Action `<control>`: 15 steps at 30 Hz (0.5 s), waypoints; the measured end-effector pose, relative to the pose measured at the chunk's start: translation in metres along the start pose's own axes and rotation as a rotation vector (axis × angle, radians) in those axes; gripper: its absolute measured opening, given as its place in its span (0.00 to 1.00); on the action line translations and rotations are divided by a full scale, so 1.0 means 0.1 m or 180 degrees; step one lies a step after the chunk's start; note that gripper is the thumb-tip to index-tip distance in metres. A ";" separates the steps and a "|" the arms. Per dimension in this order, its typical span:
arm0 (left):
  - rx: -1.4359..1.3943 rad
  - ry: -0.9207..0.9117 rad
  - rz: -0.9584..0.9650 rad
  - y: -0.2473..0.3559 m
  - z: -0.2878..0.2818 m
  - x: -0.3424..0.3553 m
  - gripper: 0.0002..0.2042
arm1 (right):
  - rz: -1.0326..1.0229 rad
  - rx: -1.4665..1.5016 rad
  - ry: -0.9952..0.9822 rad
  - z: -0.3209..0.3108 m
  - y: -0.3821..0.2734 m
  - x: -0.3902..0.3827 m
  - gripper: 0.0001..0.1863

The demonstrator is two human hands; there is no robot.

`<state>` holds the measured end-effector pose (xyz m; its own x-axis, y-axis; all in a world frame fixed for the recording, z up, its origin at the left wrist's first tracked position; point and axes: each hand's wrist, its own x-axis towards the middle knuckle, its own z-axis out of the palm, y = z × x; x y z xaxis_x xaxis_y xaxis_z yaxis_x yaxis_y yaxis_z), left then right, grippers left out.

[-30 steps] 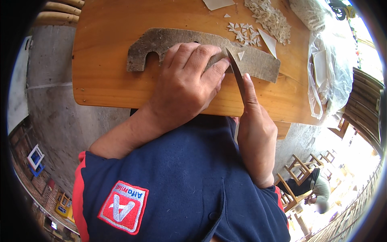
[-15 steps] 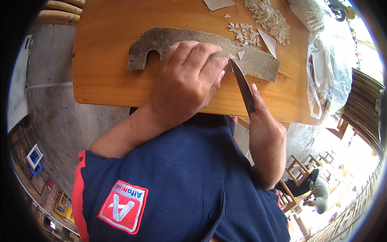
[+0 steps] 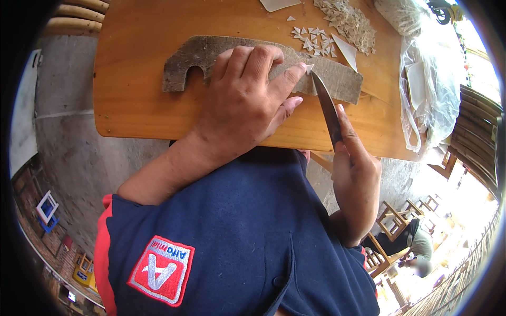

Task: The person uses a knife to cut small triangular pieces from a flat sheet of material on a wooden table. They repeatedly slice the material and occasionally adjust the pieces with their left hand. The cut pieces accumulate on the table.

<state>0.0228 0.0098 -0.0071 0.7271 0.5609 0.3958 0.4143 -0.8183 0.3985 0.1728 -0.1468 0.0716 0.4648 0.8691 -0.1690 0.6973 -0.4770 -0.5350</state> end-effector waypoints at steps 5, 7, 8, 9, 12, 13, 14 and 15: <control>-0.0003 -0.0030 -0.0015 0.00 0.02 -0.01 0.25 | 0.0325 0.0044 -0.0164 -0.04 -0.07 -0.04 0.32; -0.0047 -0.0035 -0.0030 0.00 0.02 -0.01 0.25 | 0.0490 0.0097 -0.0168 -0.07 -0.06 -0.03 0.32; -0.0071 -0.0038 -0.0032 0.00 0.02 -0.01 0.25 | 0.0515 0.0122 -0.0152 -0.07 -0.06 -0.02 0.32; -0.0053 -0.0050 -0.0006 0.00 0.02 0.00 0.25 | 0.0561 0.0104 -0.0141 -0.08 -0.05 -0.01 0.33; -0.0023 -0.0072 0.0038 0.00 0.03 0.00 0.25 | 0.0004 -0.0021 0.0114 0.00 0.00 0.06 0.33; -0.0027 -0.0075 0.0028 0.01 0.02 0.00 0.25 | -0.0301 -0.0072 0.0227 0.04 0.01 0.08 0.34; -0.0006 -0.0086 0.0029 0.01 0.02 0.00 0.25 | -0.0299 -0.0065 0.0182 0.05 0.02 0.09 0.34; -0.0019 -0.0099 0.0014 0.01 0.02 0.00 0.25 | -0.0299 -0.0059 0.0140 0.07 0.02 0.11 0.34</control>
<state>0.0243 0.0085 -0.0082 0.7458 0.5530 0.3715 0.4079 -0.8199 0.4017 0.1758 -0.1379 0.0628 0.4200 0.9038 -0.0821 0.7488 -0.3962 -0.5313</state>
